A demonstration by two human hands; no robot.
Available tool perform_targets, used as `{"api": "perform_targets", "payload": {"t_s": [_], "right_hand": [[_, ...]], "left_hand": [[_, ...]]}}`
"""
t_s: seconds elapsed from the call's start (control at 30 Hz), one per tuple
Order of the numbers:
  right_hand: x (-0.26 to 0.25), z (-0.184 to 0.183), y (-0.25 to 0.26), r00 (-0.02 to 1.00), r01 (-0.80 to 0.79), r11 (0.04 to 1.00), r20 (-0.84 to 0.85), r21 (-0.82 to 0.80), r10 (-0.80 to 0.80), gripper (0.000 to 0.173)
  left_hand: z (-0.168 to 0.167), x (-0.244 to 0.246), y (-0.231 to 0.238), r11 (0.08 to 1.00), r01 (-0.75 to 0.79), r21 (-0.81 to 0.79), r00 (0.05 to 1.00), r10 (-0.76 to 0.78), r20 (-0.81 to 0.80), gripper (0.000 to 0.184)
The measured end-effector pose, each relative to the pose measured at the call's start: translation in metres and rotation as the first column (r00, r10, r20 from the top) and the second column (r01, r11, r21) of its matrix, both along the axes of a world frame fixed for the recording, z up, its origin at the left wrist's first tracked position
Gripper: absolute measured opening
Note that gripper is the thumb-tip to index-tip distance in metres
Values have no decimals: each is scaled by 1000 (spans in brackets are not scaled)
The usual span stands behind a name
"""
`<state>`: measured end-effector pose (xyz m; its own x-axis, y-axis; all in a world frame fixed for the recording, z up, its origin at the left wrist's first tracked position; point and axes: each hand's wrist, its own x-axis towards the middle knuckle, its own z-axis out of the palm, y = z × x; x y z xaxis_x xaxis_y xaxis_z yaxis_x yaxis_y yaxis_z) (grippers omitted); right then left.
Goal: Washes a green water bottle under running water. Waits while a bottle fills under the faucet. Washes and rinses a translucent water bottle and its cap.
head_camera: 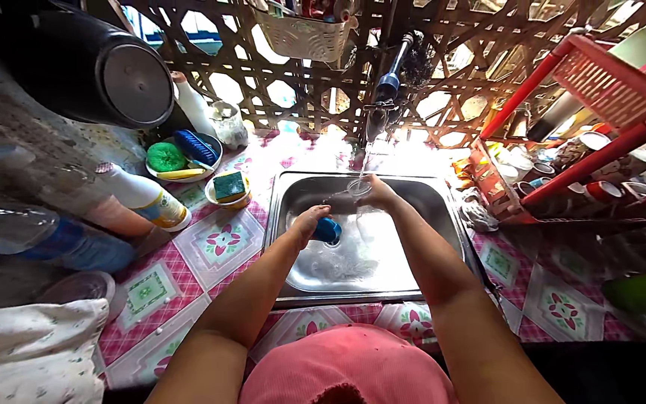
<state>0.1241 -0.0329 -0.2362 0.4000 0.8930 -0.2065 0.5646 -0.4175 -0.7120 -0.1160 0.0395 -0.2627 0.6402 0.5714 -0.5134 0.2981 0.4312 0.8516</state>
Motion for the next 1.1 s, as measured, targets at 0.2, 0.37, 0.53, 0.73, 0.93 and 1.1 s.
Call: {"api": "perform_targets", "payload": {"t_s": [0.2, 0.37, 0.53, 0.73, 0.93, 1.1], "right_hand": [[-28, 15, -14, 868, 230, 940, -491, 254, -79, 97], [-39, 5, -11, 839, 319, 871, -539, 374, -76, 97], [-41, 12, -1, 810, 419, 830, -565, 369, -157, 96], [-36, 28, 5, 753, 587, 776, -507, 229, -420, 100], [-44, 36, -13, 848, 482, 804, -414, 348, -330, 96], [-41, 29, -7, 903, 386, 833, -346, 398, -254, 96]], "left_hand": [[6, -1, -4, 997, 56, 62, 998, -53, -46, 41], [-2, -8, -3, 997, -52, 60, 999, 53, -10, 40], [-3, -17, 0, 994, -105, 12, 994, 105, 3, 39], [-2, -21, -2, 994, -111, -11, 994, 112, 5, 39], [-9, -18, 0, 991, -129, -23, 992, 129, -2, 38], [-12, -12, -4, 995, -91, -33, 996, 91, -2, 42]]}}
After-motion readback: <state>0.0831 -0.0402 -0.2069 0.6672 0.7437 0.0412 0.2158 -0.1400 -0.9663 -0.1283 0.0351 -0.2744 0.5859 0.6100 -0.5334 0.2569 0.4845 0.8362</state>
